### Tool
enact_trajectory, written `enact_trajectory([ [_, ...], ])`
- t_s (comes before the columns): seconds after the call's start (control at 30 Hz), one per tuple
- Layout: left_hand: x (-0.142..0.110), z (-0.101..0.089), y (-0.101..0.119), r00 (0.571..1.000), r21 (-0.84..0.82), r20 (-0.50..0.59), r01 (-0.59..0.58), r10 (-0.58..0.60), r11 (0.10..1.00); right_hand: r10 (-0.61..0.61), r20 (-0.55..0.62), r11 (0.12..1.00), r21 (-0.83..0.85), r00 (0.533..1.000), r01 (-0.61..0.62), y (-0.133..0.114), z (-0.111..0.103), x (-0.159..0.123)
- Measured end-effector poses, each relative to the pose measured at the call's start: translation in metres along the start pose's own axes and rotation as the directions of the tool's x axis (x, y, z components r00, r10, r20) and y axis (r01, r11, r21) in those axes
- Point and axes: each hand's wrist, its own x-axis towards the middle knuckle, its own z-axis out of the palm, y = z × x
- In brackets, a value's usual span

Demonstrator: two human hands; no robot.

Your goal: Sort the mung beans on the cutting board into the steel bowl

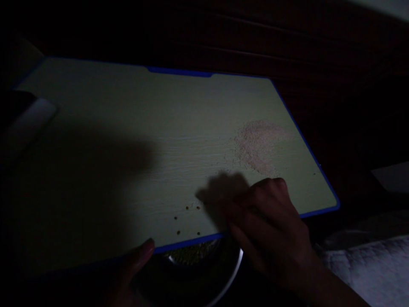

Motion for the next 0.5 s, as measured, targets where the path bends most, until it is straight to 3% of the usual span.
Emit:
enact_trajectory([
  [0.2, 0.0041, -0.0032, 0.0023, 0.998, -0.051, 0.054, 0.030, -0.027, 0.998, 0.001, -0.025, 0.999, 0.035, 1.000, 0.000, -0.0017, -0.0019, 0.0005],
  [0.5, 0.0046, -0.0074, 0.0014, 0.998, -0.013, -0.016, 0.059, -0.059, 0.998, -0.004, -0.015, 0.997, 0.075, 1.000, 0.005, -0.0059, 0.0010, 0.0015],
])
